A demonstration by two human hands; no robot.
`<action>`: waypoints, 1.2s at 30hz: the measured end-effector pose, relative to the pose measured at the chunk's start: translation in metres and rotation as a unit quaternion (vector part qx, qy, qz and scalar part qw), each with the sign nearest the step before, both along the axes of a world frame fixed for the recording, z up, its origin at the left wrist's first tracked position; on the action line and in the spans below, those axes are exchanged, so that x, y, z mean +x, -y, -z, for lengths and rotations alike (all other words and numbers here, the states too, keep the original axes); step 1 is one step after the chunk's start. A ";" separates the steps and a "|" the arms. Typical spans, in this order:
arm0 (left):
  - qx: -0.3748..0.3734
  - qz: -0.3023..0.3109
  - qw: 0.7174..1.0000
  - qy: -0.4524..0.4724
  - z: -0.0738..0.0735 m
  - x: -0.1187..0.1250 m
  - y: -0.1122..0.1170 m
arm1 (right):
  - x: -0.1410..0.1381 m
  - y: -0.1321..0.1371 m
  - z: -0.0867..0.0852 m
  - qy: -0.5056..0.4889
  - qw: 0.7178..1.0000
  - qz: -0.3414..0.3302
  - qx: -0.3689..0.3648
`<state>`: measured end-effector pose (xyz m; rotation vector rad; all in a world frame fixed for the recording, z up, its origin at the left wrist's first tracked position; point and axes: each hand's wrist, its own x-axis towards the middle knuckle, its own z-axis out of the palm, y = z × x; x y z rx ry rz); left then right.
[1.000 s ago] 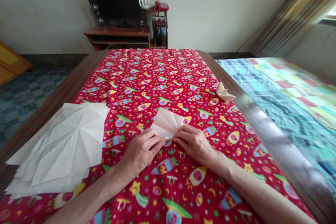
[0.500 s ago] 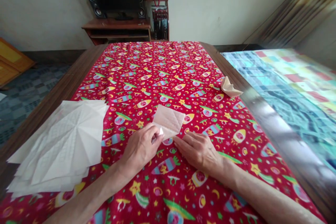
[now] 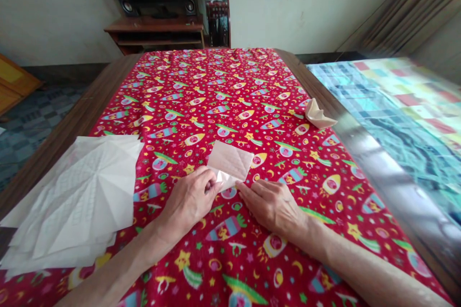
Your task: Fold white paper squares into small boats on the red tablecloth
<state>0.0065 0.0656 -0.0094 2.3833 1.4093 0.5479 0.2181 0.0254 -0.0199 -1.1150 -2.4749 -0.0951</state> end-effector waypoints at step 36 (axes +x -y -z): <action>0.192 0.186 0.953 -0.145 -0.008 0.008 0.014 | -0.001 -0.004 -0.004 0.001 0.998 0.007 -0.066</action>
